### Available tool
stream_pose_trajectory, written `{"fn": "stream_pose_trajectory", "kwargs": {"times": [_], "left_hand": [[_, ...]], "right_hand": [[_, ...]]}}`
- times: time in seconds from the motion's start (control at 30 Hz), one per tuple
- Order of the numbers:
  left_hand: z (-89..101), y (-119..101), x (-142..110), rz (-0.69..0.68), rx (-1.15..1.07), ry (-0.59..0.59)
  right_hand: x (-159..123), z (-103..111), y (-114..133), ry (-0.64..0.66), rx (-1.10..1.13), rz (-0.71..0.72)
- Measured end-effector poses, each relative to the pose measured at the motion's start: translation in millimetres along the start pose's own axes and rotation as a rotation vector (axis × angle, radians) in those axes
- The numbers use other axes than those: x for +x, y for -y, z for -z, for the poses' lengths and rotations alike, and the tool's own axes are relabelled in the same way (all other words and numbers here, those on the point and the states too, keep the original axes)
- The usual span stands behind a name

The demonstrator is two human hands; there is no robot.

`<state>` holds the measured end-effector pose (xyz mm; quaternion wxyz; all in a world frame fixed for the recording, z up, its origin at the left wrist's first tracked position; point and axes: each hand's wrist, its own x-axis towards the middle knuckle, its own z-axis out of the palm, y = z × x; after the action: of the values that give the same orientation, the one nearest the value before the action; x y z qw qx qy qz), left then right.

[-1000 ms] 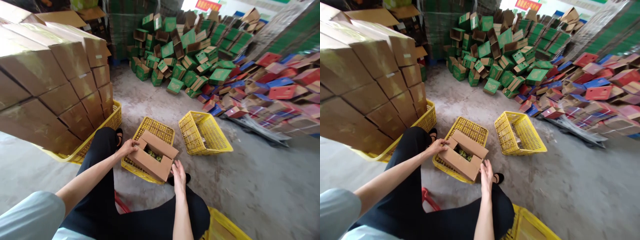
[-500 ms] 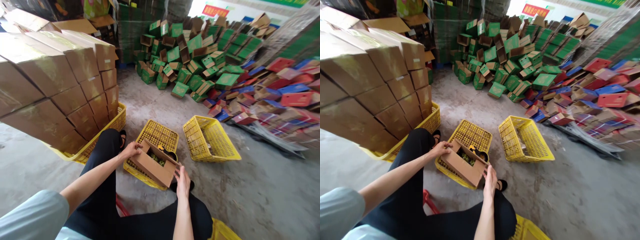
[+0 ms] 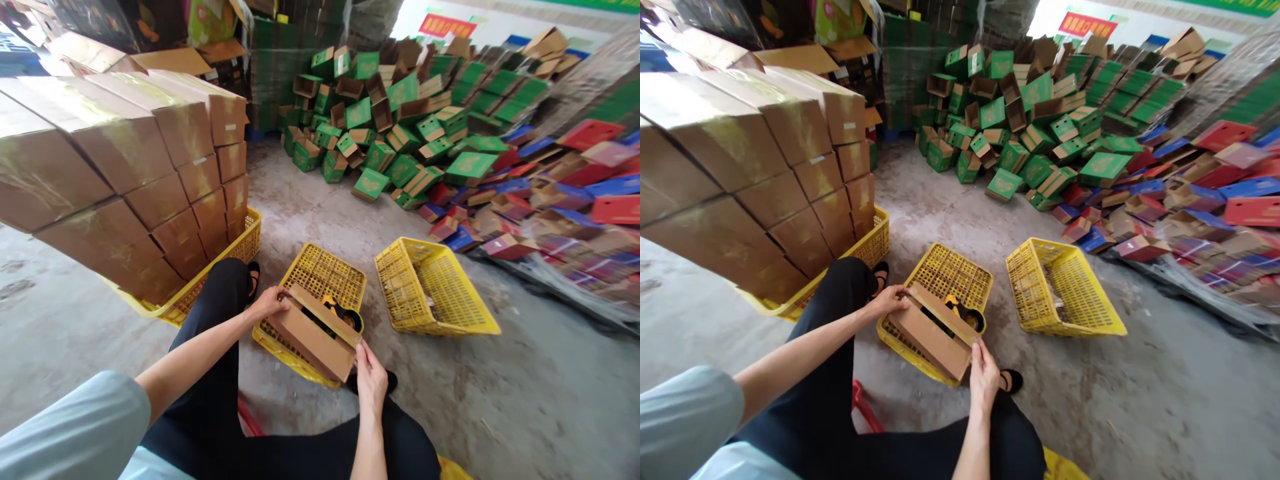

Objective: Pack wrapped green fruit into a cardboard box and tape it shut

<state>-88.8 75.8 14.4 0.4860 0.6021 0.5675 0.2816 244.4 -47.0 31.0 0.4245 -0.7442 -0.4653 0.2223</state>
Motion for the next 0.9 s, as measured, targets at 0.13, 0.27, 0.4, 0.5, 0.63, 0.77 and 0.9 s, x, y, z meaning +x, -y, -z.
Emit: {"fn": "stream_pose_trajectory", "kwargs": {"times": [0.13,0.27,0.4,0.5,0.63,0.77,0.9], "left_hand": [[1.7,-2.3,-1.3,-0.016,-0.019,0.009],[2.1,-3.7,-2.7,-0.015,-0.047,-0.001],[2.1,-5.1,-3.4,-0.007,-0.051,0.002],[2.5,-6.1,-3.6,-0.006,-0.034,0.002],[3.9,-6.9,-5.1,-0.017,0.046,-0.051],[5.1,-4.9,-6.3,-0.03,0.043,-0.062],[3.8,-0.3,-4.1,-0.014,0.027,-0.066]], "right_hand": [[-0.4,3.9,1.3,0.021,-0.061,0.005],[-0.2,4.3,-0.3,0.033,-0.103,0.015],[0.3,2.6,-2.8,0.028,-0.12,0.042],[1.0,1.6,-4.8,0.022,-0.138,0.068],[0.2,0.7,-4.0,0.01,-0.165,0.088],[-4.1,0.7,1.6,0.004,-0.211,0.102],[-9.1,0.6,5.2,0.006,-0.205,0.098]]}}
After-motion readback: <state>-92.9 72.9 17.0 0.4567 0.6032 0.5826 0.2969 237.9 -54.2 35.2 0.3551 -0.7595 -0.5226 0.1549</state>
